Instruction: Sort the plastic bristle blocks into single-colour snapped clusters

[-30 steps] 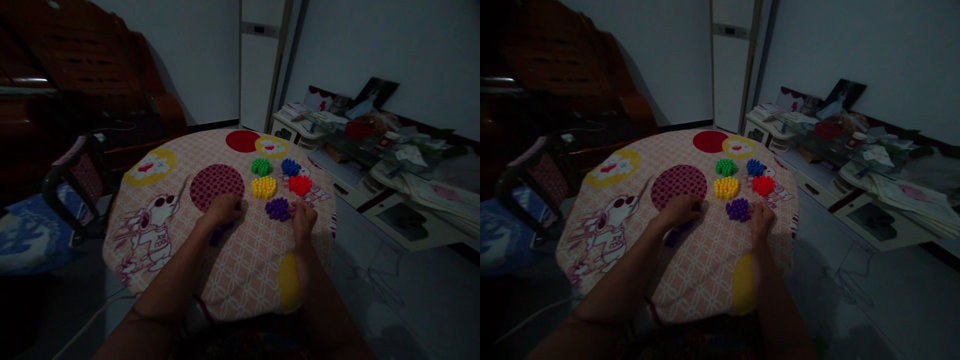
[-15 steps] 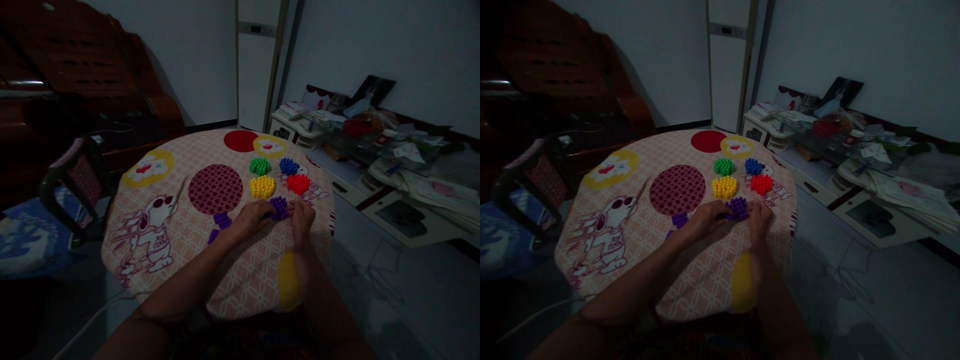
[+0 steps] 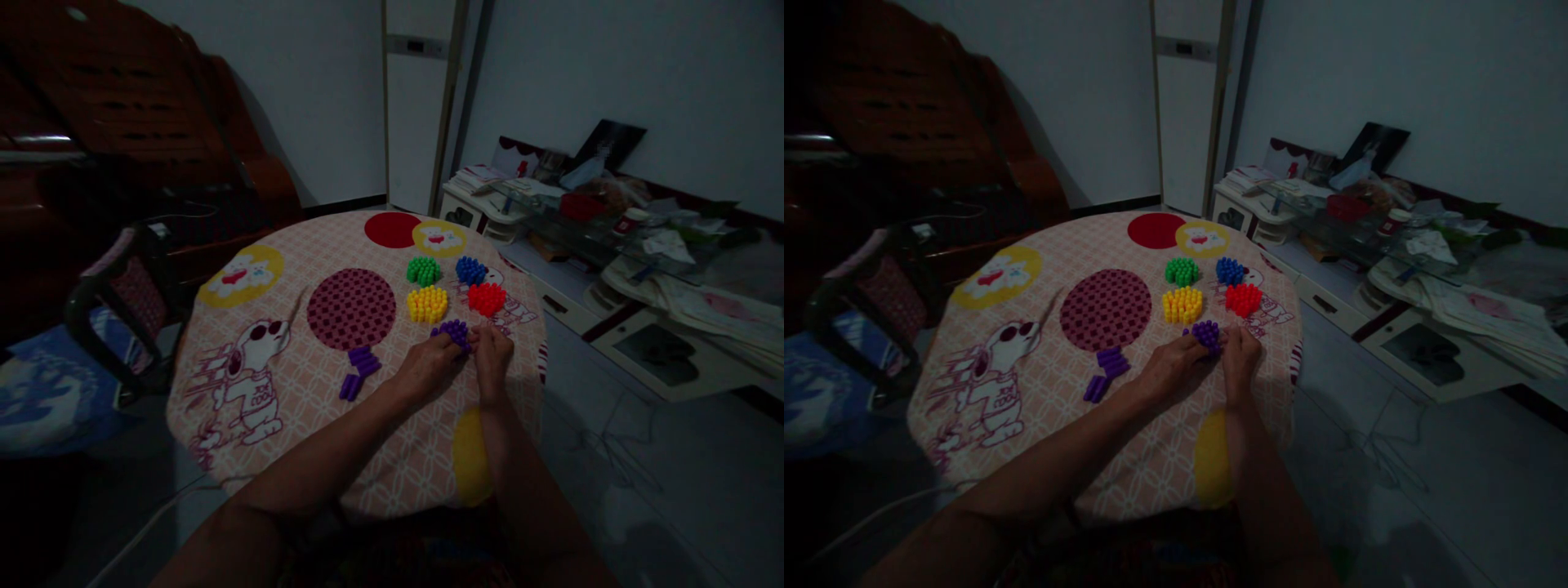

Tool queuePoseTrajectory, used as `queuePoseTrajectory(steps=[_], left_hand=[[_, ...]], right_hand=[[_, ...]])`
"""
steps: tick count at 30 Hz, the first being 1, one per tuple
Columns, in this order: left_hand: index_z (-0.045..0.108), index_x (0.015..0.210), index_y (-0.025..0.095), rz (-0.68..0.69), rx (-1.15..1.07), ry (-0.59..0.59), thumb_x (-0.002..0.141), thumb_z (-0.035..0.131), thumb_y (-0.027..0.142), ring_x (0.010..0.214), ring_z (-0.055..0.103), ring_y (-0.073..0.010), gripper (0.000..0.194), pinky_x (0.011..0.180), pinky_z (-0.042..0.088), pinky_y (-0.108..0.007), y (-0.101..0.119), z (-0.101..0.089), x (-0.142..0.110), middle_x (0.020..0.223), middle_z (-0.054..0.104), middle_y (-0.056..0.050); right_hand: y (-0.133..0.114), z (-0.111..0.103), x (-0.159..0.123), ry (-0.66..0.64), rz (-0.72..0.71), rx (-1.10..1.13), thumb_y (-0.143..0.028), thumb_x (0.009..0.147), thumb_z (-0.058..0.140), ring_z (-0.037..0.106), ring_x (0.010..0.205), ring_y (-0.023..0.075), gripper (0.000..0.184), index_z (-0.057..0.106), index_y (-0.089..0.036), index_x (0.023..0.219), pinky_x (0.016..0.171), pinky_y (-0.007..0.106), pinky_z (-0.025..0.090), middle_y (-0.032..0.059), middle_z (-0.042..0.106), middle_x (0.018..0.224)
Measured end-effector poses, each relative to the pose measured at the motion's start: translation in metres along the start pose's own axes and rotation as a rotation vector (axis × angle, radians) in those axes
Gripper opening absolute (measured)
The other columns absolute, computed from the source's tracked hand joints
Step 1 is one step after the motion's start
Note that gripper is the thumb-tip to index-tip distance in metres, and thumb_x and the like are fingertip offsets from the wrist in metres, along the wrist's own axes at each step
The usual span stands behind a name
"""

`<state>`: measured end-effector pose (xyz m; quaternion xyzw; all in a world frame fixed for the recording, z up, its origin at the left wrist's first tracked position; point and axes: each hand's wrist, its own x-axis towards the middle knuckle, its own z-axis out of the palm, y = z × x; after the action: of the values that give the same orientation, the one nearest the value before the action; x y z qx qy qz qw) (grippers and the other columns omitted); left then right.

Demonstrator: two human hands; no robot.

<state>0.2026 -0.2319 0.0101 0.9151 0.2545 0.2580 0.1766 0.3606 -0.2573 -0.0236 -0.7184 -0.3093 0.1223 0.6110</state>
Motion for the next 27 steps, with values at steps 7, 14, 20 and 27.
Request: queuePoseTrajectory(steps=[7,14,20,27], left_hand=[[0.065,0.112,0.019,-0.06,0.06,0.042,0.096,0.058,0.033,0.094,0.067,-0.0189,0.021,0.077,0.053,-0.027,0.0,-0.003,-0.001,0.107,0.066,-0.008],[0.066,0.11,0.019,-0.313,0.187,-0.023,0.092,0.061,0.028,0.096,0.067,-0.0205,0.021,0.078,0.048,-0.029,-0.048,-0.071,-0.003,0.11,0.069,-0.008],[0.073,0.1,0.017,-0.594,0.424,-0.384,0.086,0.065,0.039,0.09,0.068,-0.0254,0.028,0.072,0.045,-0.029,-0.082,-0.121,-0.02,0.097,0.075,-0.011],[0.077,0.1,0.02,-0.546,0.368,-0.534,0.08,0.065,0.023,0.088,0.068,-0.0216,0.024,0.07,0.043,-0.027,-0.083,-0.124,-0.024,0.099,0.077,-0.007]], right_hand=[[0.005,-0.001,0.001,-0.009,0.006,-0.019,-0.049,0.087,0.049,0.063,0.063,0.0196,0.041,0.073,-0.017,0.079,0.059,0.03,0.047,0.0058,0.071,0.069],[0.007,0.001,0.0,-0.012,-0.001,-0.007,-0.05,0.088,0.048,0.062,0.062,0.0195,0.043,0.074,-0.016,0.08,0.059,0.03,0.047,0.0055,0.07,0.068],[0.006,0.001,0.0,-0.009,-0.002,-0.001,-0.051,0.088,0.049,0.061,0.061,0.0191,0.043,0.073,-0.017,0.077,0.059,0.03,0.046,0.0046,0.068,0.066],[0.009,0.002,0.001,-0.015,0.01,0.02,-0.05,0.087,0.049,0.061,0.06,0.0187,0.041,0.072,-0.017,0.078,0.058,0.03,0.046,0.0041,0.069,0.066]])
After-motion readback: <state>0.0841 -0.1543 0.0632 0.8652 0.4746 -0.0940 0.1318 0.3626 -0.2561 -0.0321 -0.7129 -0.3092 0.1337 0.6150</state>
